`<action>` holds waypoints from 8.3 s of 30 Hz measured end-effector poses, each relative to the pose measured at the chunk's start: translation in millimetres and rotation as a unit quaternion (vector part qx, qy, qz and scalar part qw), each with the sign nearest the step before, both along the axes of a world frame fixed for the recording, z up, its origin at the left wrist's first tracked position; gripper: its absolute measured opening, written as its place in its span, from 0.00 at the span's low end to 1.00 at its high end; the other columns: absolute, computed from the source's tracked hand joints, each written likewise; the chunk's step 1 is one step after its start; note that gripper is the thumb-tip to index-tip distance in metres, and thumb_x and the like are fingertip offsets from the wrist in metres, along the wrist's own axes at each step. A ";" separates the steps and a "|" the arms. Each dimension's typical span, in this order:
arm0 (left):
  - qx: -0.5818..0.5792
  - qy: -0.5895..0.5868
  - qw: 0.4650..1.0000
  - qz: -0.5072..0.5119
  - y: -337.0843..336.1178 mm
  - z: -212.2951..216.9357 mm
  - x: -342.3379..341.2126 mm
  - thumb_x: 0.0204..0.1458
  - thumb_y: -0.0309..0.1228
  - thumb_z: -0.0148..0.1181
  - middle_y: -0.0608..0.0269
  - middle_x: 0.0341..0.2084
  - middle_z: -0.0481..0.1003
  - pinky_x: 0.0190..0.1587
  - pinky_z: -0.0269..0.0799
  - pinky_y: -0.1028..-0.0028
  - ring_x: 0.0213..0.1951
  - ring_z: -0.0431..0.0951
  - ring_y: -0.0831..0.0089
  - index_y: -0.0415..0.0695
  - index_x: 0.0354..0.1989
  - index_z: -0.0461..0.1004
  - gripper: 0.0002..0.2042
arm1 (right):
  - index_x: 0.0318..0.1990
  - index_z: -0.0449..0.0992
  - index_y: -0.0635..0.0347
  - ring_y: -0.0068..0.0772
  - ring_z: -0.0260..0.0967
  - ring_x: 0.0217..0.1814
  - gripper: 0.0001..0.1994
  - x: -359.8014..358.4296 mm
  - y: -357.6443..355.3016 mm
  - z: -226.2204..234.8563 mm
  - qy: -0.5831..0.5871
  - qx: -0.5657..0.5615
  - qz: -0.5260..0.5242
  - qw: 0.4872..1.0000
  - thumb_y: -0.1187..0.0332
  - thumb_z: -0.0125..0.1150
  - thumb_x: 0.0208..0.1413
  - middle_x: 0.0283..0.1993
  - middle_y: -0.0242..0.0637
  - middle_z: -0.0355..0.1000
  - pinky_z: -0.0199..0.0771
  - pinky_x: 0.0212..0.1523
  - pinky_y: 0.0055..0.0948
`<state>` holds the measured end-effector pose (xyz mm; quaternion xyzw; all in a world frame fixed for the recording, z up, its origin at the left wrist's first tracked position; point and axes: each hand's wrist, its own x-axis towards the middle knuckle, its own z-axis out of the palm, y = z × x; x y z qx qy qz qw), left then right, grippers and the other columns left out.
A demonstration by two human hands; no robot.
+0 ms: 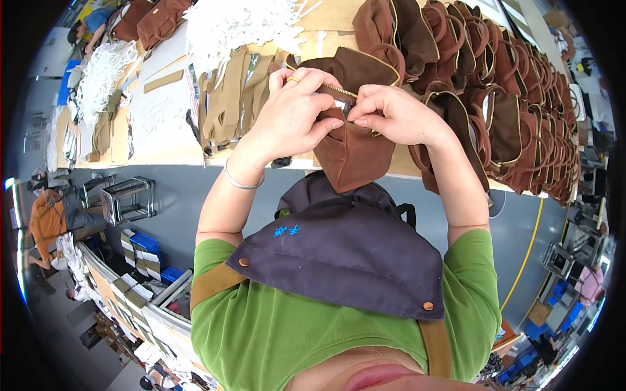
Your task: Checking the interior and zippers of several leather handbags on a production table.
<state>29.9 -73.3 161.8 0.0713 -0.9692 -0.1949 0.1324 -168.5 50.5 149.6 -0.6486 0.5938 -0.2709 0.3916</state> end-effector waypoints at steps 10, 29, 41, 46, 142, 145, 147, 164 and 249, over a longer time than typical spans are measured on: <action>-0.007 -0.003 1.000 0.000 -1.0 -3.5 2.1 0.48 0.34 0.67 0.67 0.50 0.72 0.58 0.49 0.60 0.55 0.67 0.66 0.45 0.28 0.79 0.07 | 0.40 0.82 0.61 0.33 0.69 0.37 0.07 5.6 2.2 -2.4 0.007 -0.030 -0.006 1.000 0.77 0.62 0.54 0.33 0.35 0.68 0.69 0.40 0.30; 0.105 -0.027 0.993 -0.045 -20.2 4.6 2.8 0.48 0.30 0.67 0.67 0.43 0.74 0.59 0.50 0.63 0.47 0.71 0.68 0.46 0.29 0.79 0.04 | 0.26 0.80 0.62 0.16 0.60 0.26 0.03 29.0 8.1 -15.5 -0.151 -0.014 -0.125 0.981 0.74 0.69 0.47 0.24 0.24 0.64 0.60 0.29 0.22; 0.125 -0.025 0.991 -0.050 -26.3 3.7 4.1 0.50 0.29 0.65 0.69 0.37 0.73 0.54 0.52 0.64 0.41 0.69 0.69 0.45 0.31 0.76 0.04 | 0.46 0.75 0.56 0.30 0.68 0.31 0.17 9.3 1.2 -5.0 0.014 -0.063 -0.157 0.985 0.63 0.67 0.49 0.41 0.37 0.71 0.70 0.34 0.31; 0.097 0.046 0.994 -0.033 -27.1 -0.3 5.1 0.49 0.30 0.67 0.70 0.37 0.73 0.53 0.54 0.66 0.41 0.69 0.68 0.46 0.32 0.78 0.05 | 0.37 0.78 0.62 0.09 0.61 0.27 0.05 -9.0 -9.7 -9.9 -0.202 0.063 -0.080 0.974 0.71 0.63 0.57 0.26 0.21 0.72 0.64 0.29 0.17; 0.063 0.067 0.996 -0.003 -5.0 -9.8 11.7 0.55 0.28 0.58 0.65 0.26 0.69 0.51 0.52 0.65 0.34 0.70 0.66 0.46 0.36 0.72 0.03 | 0.36 0.77 0.59 0.36 0.72 0.31 0.11 31.5 1.3 36.1 0.086 -0.070 -0.118 0.987 0.66 0.69 0.45 0.31 0.37 0.73 0.72 0.34 0.31; 0.074 0.071 0.995 -0.002 -5.6 -11.3 16.1 0.54 0.26 0.57 0.64 0.27 0.68 0.51 0.52 0.65 0.35 0.69 0.66 0.45 0.35 0.71 0.02 | 0.35 0.74 0.58 0.34 0.72 0.34 0.14 32.3 12.3 23.5 0.092 -0.232 -0.169 0.953 0.65 0.72 0.43 0.33 0.35 0.72 0.73 0.36 0.29; 0.080 0.073 0.994 -0.011 -7.6 -11.8 16.2 0.54 0.26 0.57 0.64 0.27 0.67 0.51 0.51 0.65 0.35 0.69 0.66 0.45 0.34 0.71 0.02 | 0.34 0.73 0.59 0.40 0.72 0.37 0.15 37.7 19.7 8.0 0.076 -0.220 -0.124 0.965 0.63 0.73 0.44 0.34 0.36 0.72 0.73 0.37 0.35; 0.118 0.060 0.991 -0.008 -4.8 -8.0 11.2 0.52 0.28 0.61 0.65 0.28 0.70 0.56 0.48 0.65 0.37 0.70 0.69 0.43 0.33 0.75 0.04 | 0.24 0.79 0.62 0.31 0.71 0.24 0.10 59.9 19.6 -19.7 -0.047 -0.140 -0.240 0.960 0.67 0.73 0.45 0.21 0.35 0.74 0.70 0.31 0.29; 0.089 0.064 0.993 -0.040 -20.8 -15.0 15.1 0.53 0.31 0.62 0.60 0.24 0.76 0.38 0.69 0.64 0.33 0.71 0.60 0.41 0.29 0.80 0.07 | 0.39 0.79 0.63 0.26 0.71 0.33 0.07 -13.1 -17.2 26.3 0.059 0.023 0.091 0.994 0.73 0.63 0.53 0.31 0.37 0.74 0.72 0.36 0.26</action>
